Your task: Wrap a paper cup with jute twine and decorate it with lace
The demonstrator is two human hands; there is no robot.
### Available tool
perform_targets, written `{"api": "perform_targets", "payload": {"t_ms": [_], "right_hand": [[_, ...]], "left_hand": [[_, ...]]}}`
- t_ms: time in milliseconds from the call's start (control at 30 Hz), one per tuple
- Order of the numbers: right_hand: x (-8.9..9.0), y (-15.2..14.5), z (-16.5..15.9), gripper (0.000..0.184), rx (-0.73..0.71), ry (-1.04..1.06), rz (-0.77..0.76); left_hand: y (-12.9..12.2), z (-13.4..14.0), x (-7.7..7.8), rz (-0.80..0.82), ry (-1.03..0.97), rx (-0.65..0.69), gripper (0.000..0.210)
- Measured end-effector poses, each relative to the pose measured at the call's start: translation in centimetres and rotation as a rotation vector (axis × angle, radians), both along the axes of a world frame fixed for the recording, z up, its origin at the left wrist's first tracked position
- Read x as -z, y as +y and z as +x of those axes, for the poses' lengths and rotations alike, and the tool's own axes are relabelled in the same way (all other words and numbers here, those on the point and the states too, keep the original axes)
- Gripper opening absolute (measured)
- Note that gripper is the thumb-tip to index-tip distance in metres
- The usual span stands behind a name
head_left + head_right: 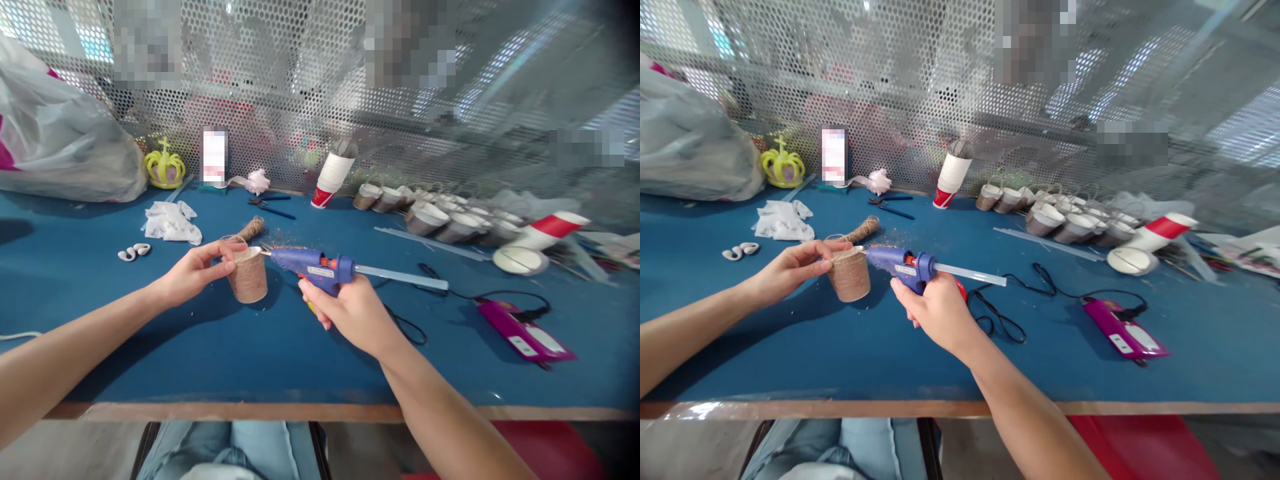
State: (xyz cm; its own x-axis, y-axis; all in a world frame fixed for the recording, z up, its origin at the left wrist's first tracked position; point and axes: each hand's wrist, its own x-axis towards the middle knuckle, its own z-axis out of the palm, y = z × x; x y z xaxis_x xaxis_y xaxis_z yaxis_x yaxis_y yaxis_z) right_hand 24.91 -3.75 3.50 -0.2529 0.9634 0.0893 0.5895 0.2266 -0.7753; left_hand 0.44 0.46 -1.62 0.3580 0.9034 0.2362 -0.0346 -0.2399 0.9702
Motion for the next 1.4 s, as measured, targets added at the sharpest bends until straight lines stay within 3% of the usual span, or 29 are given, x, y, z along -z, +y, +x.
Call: {"api": "perform_targets", "payload": {"t_ms": [833, 1400], "right_hand": [[0.18, 0.37, 0.33, 0.03, 0.012, 0.054, -0.077], [-0.15, -0.15, -0.05, 0.028, 0.001, 0.047, -0.046]], "left_hand": [[-0.08, 0.13, -0.1, -0.035, -0.024, -0.005, 0.023], [-0.09, 0.18, -0.23, -0.018, -0.018, -0.005, 0.024]]}}
